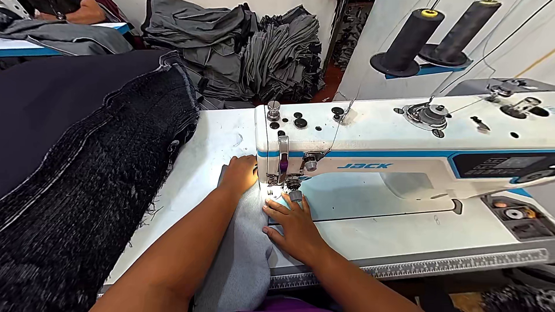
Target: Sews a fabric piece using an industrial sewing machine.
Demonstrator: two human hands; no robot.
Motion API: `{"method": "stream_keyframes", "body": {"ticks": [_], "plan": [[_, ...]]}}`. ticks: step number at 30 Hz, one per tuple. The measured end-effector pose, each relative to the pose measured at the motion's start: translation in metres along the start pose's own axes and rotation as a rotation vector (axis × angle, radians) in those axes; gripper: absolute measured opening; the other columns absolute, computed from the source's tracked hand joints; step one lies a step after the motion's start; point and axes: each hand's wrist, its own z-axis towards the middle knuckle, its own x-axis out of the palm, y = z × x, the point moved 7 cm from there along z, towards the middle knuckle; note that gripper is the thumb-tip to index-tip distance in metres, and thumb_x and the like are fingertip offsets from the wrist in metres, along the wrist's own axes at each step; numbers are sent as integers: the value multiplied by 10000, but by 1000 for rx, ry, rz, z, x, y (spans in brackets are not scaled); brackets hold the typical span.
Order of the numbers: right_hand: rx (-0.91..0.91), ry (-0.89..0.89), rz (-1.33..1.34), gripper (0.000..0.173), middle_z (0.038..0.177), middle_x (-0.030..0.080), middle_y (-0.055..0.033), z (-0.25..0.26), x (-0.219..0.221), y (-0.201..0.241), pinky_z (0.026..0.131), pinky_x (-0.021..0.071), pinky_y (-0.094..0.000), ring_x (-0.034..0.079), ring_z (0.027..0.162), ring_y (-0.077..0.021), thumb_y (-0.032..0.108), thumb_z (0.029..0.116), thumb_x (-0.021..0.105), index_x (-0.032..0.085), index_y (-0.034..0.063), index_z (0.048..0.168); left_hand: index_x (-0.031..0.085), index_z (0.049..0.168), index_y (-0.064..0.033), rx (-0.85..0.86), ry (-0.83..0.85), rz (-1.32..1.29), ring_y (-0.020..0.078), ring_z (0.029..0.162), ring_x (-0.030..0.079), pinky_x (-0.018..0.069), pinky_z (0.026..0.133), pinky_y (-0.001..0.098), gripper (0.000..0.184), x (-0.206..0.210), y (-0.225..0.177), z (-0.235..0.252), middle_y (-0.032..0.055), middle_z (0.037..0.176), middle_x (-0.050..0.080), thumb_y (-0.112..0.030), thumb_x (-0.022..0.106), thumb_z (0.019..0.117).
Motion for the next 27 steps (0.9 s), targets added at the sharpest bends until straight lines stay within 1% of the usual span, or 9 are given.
{"method": "stream_keyframes", "body": {"ticks": [4,7,11,13,15,18,21,24,27], "plan": [[-42,-87,14,551,1554,511,79,-1,0,-2,1203,55,-698,271,1549,-303,577,1040,422,611,254,1443,712,1064,55,45,-92,41,419,1141,637,427,955,621,202,0,0,3,223,1128,710,-112,675,956],[-34,-107,16,637,1543,525,68,1,-2,-3,1215,60,-680,285,1544,-292,678,980,471,639,244,1414,731,1054,36,86,-204,67,418,1106,635,427,944,620,189,-4,-1,-2,211,1117,703,-114,677,954],[-11,-40,-32,720,1581,477,51,-1,1,1,1228,41,-663,255,1554,-283,695,916,581,589,223,1459,718,1154,14,-5,-51,35,432,1196,601,438,1008,623,257,6,7,-11,222,1212,678,-180,657,998],[-54,2,-22,713,1586,471,18,-11,3,9,1225,59,-673,247,1556,-303,661,907,621,594,199,1449,678,1231,14,-87,65,-35,446,1254,567,413,1046,650,395,4,6,-28,240,1281,650,-299,698,990],[-114,53,6,688,1597,459,-21,-33,11,22,1218,55,-691,240,1558,-329,592,919,653,589,166,1455,623,1316,-1,-225,194,-89,408,1194,609,435,1045,618,570,3,6,-56,228,1231,661,-406,753,937],[-308,-146,-24,598,1506,568,-52,-63,21,35,1159,214,-742,411,1472,-384,508,884,727,672,149,1360,595,1306,17,-402,314,-132,380,1112,649,495,1007,556,638,-11,10,-94,233,1159,669,-450,772,910],[-422,-326,-16,676,1506,554,-131,-72,20,35,1086,356,-732,512,1389,-411,487,841,765,635,128,1399,649,1169,54,-357,200,-197,367,1005,676,518,937,545,472,-48,1,-121,237,1021,687,-389,661,1008],[-491,-452,194,772,1513,521,-204,-68,-7,41,1102,421,-617,525,1384,-368,586,933,609,537,27,1459,683,1123,-1,-78,12,-356,175,750,649,544,734,389,320,-101,-21,-140,97,825,674,-290,563,1053],[-545,-365,796,779,1472,558,-163,-52,-49,66,1131,457,-352,540,1362,-164,525,1034,484,418,-107,1484,686,1057,-120,177,-22,-429,-36,658,602,506,613,174,329,-137,-49,-150,-82,729,639,-400,514,1040]]}}
